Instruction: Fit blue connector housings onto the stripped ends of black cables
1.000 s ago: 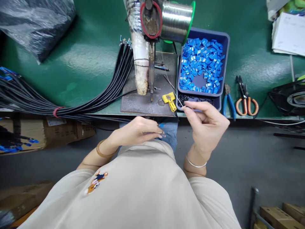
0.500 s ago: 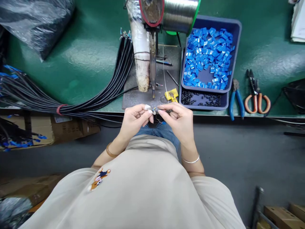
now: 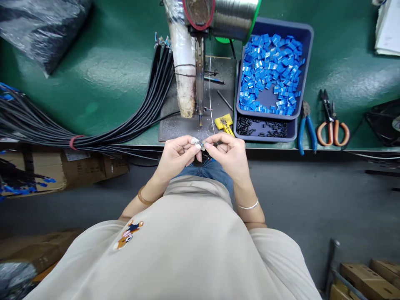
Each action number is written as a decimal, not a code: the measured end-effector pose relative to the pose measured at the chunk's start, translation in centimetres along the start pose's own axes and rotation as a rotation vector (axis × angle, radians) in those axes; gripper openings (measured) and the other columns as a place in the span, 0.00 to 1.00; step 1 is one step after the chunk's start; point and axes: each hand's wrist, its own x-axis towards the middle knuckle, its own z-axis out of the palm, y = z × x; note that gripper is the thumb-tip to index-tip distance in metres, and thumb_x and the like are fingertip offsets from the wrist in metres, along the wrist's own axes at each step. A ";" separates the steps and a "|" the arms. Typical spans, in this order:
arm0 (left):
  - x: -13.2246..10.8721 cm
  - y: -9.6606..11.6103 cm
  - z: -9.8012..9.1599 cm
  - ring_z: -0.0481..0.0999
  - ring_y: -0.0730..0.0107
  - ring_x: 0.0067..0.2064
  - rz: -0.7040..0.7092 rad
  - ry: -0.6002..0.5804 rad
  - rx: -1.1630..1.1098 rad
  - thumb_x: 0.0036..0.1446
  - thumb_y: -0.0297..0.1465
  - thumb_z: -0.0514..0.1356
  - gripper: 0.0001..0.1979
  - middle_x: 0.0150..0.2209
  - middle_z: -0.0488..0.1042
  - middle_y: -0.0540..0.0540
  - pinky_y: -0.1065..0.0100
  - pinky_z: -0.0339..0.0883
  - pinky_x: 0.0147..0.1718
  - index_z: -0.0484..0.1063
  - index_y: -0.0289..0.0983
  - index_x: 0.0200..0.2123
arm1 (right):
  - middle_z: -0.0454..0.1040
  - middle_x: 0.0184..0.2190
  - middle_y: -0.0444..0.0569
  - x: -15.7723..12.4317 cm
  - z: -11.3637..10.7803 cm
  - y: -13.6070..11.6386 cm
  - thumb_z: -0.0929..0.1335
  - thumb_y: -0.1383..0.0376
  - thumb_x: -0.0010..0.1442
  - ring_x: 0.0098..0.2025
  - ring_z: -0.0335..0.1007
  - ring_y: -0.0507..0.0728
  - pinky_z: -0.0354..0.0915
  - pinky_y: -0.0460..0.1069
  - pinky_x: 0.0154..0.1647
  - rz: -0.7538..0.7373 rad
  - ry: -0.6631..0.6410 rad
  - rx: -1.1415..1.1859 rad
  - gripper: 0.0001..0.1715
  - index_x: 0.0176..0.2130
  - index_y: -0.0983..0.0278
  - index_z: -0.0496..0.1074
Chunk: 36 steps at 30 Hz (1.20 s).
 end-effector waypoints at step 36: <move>1.1 0.2 0.4 0.63 0.85 0.20 -0.032 0.056 -0.183 0.51 0.34 0.68 0.10 0.19 0.66 0.55 0.80 0.57 0.18 0.73 0.33 0.29 | 0.74 0.33 0.46 -0.1 0.2 0.3 0.71 0.62 0.58 0.36 0.70 0.52 0.67 0.47 0.31 -0.244 0.131 -0.198 0.04 0.33 0.60 0.76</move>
